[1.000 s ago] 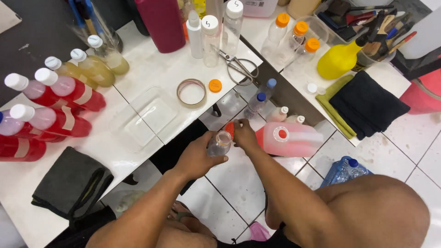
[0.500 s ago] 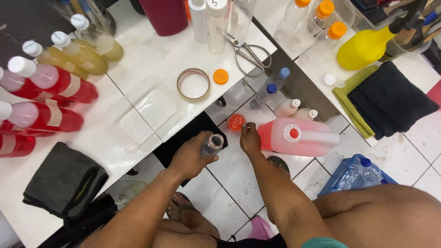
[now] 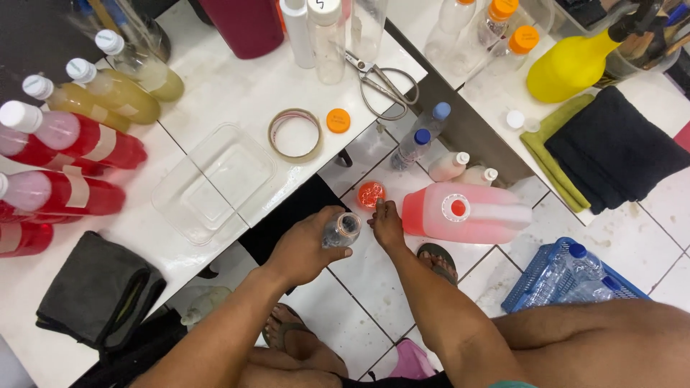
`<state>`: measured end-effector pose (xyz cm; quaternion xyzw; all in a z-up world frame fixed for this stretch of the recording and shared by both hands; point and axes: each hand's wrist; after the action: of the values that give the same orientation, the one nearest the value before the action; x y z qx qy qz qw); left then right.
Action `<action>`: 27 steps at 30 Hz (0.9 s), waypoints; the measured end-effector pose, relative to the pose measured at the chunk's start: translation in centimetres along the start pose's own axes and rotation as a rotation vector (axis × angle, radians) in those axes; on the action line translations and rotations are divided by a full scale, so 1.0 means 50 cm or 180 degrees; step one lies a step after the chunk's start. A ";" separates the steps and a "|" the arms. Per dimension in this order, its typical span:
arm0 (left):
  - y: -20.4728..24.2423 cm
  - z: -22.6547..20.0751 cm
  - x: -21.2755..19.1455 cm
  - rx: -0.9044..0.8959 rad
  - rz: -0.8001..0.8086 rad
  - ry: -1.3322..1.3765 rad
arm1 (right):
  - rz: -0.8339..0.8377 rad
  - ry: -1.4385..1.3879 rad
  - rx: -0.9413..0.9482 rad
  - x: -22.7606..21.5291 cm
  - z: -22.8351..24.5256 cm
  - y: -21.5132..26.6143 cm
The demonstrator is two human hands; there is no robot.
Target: The person pours a pink liquid from a large jug into a small clear bottle using a plastic cup as a funnel. They then pour the liquid from the cup into the bottle, wipe the bottle with a black cloth, and screw on an orange cap.
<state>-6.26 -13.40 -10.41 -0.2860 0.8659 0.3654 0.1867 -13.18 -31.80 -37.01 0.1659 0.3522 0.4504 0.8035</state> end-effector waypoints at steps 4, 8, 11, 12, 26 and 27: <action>0.045 -0.051 -0.049 0.0135 -0.0117 0.0062 | 0.0109 0.0263 -0.0220 -0.047 0.068 0.064; 0.117 -0.097 -0.120 0.0373 -0.0478 0.0534 | 0.0308 0.0617 -0.0516 -0.097 0.151 0.139; 0.166 -0.097 -0.174 0.0593 -0.1023 0.0780 | 0.0393 0.0863 -0.0689 -0.139 0.207 0.192; 0.177 -0.093 -0.189 0.0733 -0.1350 0.0845 | 0.0399 0.0914 -0.0770 -0.158 0.228 0.207; 0.169 0.054 -0.263 0.0097 -0.2606 0.1026 | 0.0516 0.1994 -0.1830 -0.281 0.554 0.385; 0.169 0.055 -0.266 0.0044 -0.2561 0.0997 | 0.0511 0.2017 -0.1971 -0.276 0.579 0.395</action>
<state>-1.10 -1.77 -0.70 -0.6516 0.7057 0.2099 0.1825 -9.22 -31.27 0.46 -0.2017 0.4155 0.6240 0.6303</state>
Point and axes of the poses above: each hand's wrist, its own y-axis away from the middle knuckle, its own x-axis out of the palm, z = x × y, and after that the axes turned 4 degrees about -z, right-handed
